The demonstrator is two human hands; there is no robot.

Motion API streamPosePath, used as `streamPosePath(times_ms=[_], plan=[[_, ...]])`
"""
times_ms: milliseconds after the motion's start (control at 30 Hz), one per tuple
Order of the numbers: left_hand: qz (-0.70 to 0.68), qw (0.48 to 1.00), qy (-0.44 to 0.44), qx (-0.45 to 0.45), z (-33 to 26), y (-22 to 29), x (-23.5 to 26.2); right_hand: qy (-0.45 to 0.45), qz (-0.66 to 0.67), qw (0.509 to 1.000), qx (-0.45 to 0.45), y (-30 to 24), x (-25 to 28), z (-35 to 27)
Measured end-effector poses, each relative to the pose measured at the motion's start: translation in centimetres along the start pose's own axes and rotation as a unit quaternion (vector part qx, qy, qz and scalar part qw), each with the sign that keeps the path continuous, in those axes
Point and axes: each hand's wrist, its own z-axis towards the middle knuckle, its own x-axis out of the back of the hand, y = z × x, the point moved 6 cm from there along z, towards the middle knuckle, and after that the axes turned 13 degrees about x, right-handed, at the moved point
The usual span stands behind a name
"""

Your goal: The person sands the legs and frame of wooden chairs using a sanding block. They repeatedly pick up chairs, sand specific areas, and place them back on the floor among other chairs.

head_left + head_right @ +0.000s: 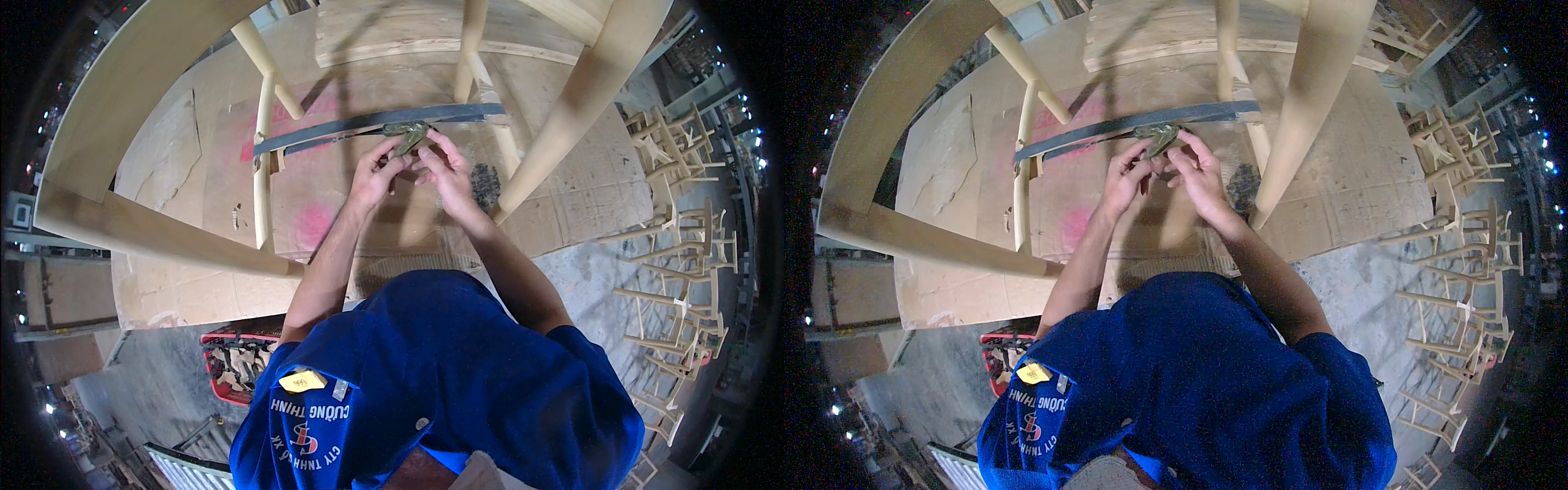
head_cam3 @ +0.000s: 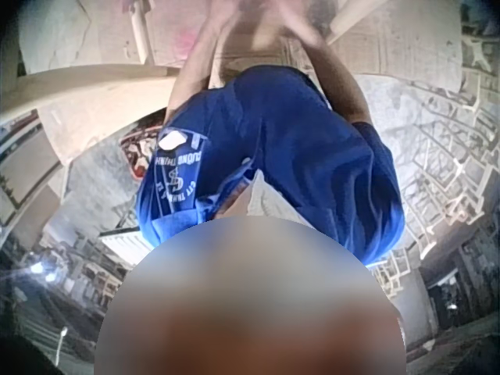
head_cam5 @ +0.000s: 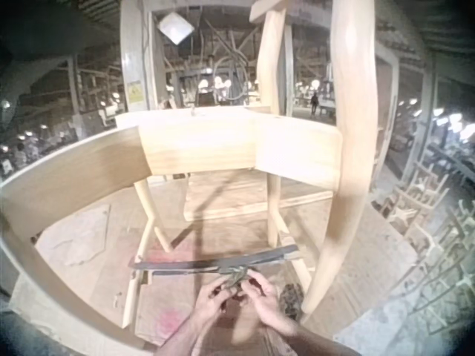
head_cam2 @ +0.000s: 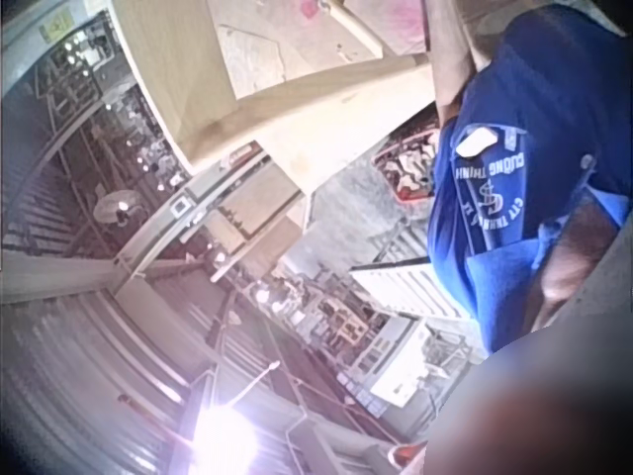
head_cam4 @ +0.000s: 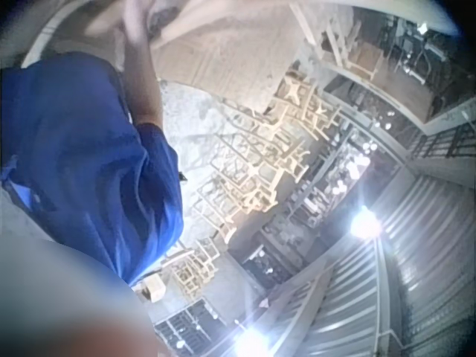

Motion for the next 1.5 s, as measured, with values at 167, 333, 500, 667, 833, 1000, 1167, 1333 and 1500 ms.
streamPosePath(times_ms=[167,333,500,667,833,1000,1167,1333,1500], plan=[[-0.087,0.996,0.014,0.013,1.8,-0.9,-1.2,-0.011,-0.038,0.999,-0.012,-0.6,0.3,-0.1],[-0.068,0.994,0.070,-0.049,3.2,-3.2,-1.5,-0.033,-0.103,0.994,-0.012,-1.3,0.4,-1.2],[-0.046,0.972,0.213,-0.089,1.7,-3.8,-5.1,0.007,-0.140,0.990,0.003,-1.0,2.0,-2.3],[-0.044,0.986,0.108,-0.115,-0.8,-3.9,-9.3,0.010,-0.168,0.983,0.073,-4.3,1.9,-1.4],[-0.005,0.990,0.062,-0.124,-1.5,-3.8,-8.1,-0.041,-0.302,0.947,0.105,-2.2,0.6,0.7],[0.246,0.949,0.139,-0.140,-2.6,-2.0,-2.5,-0.039,-0.316,0.947,0.049,-2.5,-0.1,1.2],[0.477,0.767,0.317,-0.288,-4.1,8.6,-0.8,-0.037,-0.348,0.934,0.073,-2.2,0.3,1.0],[0.539,0.708,0.358,-0.284,-3.7,7.9,-2.2,-0.046,-0.201,0.977,0.058,-2.6,-0.1,1.2],[0.460,0.725,0.368,-0.357,-3.2,5.5,-0.9,-0.052,-0.124,0.991,-0.009,-1.3,0.1,1.8]])
